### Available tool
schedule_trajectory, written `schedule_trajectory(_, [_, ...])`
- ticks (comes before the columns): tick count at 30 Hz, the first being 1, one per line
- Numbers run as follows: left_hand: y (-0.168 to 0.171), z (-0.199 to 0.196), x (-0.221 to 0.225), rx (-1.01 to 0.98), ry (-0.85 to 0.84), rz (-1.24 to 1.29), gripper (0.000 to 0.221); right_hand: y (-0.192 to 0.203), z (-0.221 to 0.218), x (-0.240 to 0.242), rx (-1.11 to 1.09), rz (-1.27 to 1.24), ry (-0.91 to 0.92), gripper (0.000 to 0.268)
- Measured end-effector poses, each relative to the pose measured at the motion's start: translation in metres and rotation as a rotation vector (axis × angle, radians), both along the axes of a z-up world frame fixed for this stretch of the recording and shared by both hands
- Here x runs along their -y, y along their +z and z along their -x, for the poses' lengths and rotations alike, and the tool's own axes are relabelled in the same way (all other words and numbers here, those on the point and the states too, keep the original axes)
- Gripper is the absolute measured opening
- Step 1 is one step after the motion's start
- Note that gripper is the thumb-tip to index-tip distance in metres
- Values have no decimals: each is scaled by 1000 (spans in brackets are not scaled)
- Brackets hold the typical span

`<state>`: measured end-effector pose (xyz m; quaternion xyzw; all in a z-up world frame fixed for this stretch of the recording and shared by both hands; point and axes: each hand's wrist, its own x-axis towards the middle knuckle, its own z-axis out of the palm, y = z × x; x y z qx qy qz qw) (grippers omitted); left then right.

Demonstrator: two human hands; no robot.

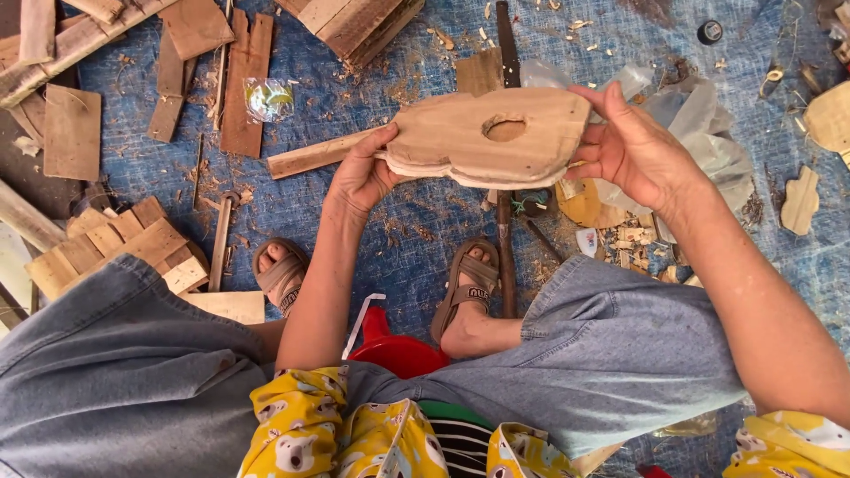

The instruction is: Assembling a wooden instrument body by hammering nails and fitting wooden components together.

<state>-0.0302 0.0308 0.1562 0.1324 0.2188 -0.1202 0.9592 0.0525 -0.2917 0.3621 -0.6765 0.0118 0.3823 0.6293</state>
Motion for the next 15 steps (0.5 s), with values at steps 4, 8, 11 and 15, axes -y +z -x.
schedule_trajectory(4, [8, 4, 2, -27, 1, 5, 28, 2, 3, -2, 7, 64, -20, 91])
schedule_trajectory(8, [7, 4, 1, -53, 22, 23, 18, -7, 2, -2, -6, 71, -81, 69])
schedule_trajectory(11, [2, 4, 0, -48, 35, 67, 14, -11, 2, -2, -4, 70, -98, 65])
schedule_trajectory(15, [1, 3, -2, -49, 68, 140, 12, -10, 5, -6, -5, 80, -109, 61])
